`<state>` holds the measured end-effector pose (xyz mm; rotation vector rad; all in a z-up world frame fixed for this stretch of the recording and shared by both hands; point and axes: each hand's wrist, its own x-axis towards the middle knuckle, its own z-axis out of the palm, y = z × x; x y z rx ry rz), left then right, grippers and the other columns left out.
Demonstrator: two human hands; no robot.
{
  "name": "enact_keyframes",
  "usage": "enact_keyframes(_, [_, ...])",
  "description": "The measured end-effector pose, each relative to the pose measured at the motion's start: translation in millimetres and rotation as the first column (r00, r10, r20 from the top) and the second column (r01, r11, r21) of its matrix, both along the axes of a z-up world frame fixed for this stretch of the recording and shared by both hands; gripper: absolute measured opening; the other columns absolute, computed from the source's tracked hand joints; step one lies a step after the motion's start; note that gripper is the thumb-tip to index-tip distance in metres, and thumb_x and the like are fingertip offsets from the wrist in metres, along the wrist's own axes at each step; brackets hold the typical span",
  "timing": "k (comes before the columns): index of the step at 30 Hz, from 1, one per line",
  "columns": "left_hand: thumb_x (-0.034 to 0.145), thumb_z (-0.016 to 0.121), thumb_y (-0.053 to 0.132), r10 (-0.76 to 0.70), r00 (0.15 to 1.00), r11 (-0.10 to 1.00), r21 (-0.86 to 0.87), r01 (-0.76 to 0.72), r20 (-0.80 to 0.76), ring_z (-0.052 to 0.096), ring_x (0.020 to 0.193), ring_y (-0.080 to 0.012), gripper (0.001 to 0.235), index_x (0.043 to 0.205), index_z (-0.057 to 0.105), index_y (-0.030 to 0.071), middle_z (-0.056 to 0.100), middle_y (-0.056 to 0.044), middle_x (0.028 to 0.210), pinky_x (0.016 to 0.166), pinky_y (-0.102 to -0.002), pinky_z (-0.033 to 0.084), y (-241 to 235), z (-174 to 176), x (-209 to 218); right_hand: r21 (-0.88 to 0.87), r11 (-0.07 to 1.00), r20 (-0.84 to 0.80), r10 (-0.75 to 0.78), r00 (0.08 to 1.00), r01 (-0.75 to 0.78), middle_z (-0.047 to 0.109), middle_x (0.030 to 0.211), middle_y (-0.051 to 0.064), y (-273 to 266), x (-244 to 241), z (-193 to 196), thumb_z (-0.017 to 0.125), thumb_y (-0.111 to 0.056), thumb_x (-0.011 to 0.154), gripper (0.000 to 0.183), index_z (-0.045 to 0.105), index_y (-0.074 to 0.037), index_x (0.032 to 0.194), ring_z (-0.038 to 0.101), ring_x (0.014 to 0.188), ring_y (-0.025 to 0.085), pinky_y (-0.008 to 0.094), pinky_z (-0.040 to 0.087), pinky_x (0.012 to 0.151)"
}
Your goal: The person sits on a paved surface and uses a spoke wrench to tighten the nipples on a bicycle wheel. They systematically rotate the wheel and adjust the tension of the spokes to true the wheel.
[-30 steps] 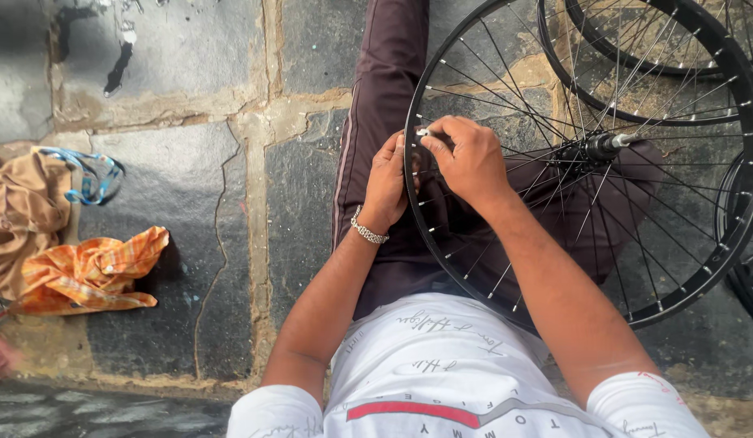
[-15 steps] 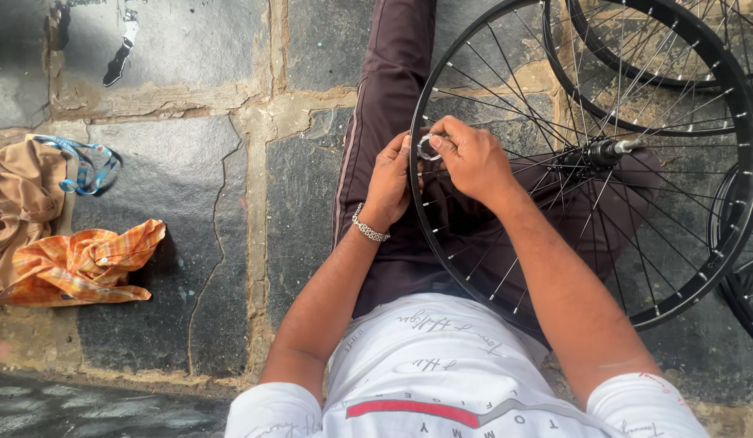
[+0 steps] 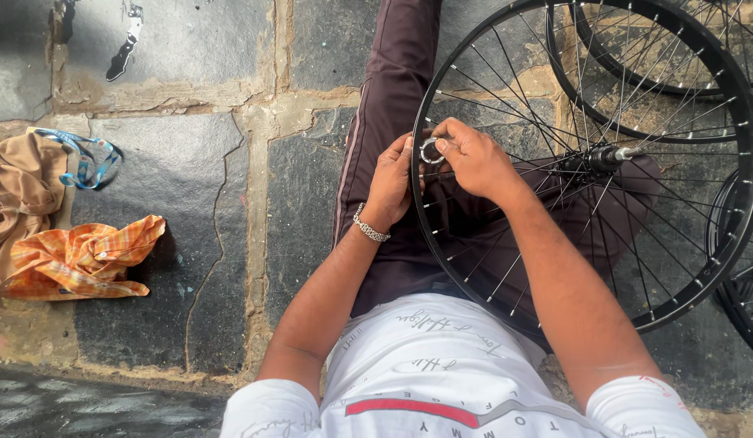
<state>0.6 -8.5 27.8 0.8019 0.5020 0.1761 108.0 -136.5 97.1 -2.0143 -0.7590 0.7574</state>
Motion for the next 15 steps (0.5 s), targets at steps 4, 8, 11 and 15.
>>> enact_keyframes(4, [0.11,0.05,0.029,-0.009,1.0,0.999,0.037,0.009,0.001,0.043,0.052,-0.001,0.033,0.129,0.066,0.007,0.052,0.007,0.067,0.045,-0.019,0.041,0.1,0.9,1.6,0.049,0.998,0.016,0.031,0.999,-0.032,0.077,0.095,0.006,-2.2,2.4,-0.1,0.054,-0.02,0.103,0.017,0.06,-0.008,0.113,0.077,0.084,0.018,0.036,0.056,0.075])
enact_keyframes(8, [0.109,0.049,0.03,-0.015,0.999,0.996,0.089,0.018,-0.03,0.044,0.048,-0.002,0.035,0.131,0.064,0.007,0.051,0.007,0.064,0.044,-0.021,0.043,-0.1,1.7,0.7,-0.02,0.999,0.164,0.033,0.986,-0.031,0.076,0.09,0.008,-3.3,-1.7,-1.4,0.054,-0.023,0.104,0.019,0.061,-0.008,0.112,0.074,0.085,0.024,0.041,0.053,0.077])
enact_keyframes(11, [0.11,0.048,0.03,-0.017,0.999,0.995,0.096,0.022,-0.05,0.045,0.047,-0.0018,0.036,0.133,0.063,0.007,0.051,0.007,0.062,0.043,-0.021,0.044,0.8,2.4,0.4,-0.089,0.996,0.199,0.048,0.979,-0.031,0.074,0.087,0.009,-0.7,-2.1,0.2,0.053,-0.027,0.104,0.022,0.061,-0.009,0.113,0.072,0.085,0.028,0.044,0.051,0.077])
enact_keyframes(15, [0.11,0.047,0.03,-0.022,0.998,0.993,0.112,0.029,-0.06,0.046,0.047,-0.0021,0.037,0.134,0.062,0.007,0.052,0.006,0.063,0.043,-0.021,0.044,1.4,1.9,1.7,-0.11,0.994,0.098,0.031,0.995,-0.02,0.075,0.087,0.007,0.6,-1.0,3.4,0.051,-0.029,0.104,0.022,0.061,-0.012,0.113,0.074,0.085,0.025,0.042,0.053,0.079])
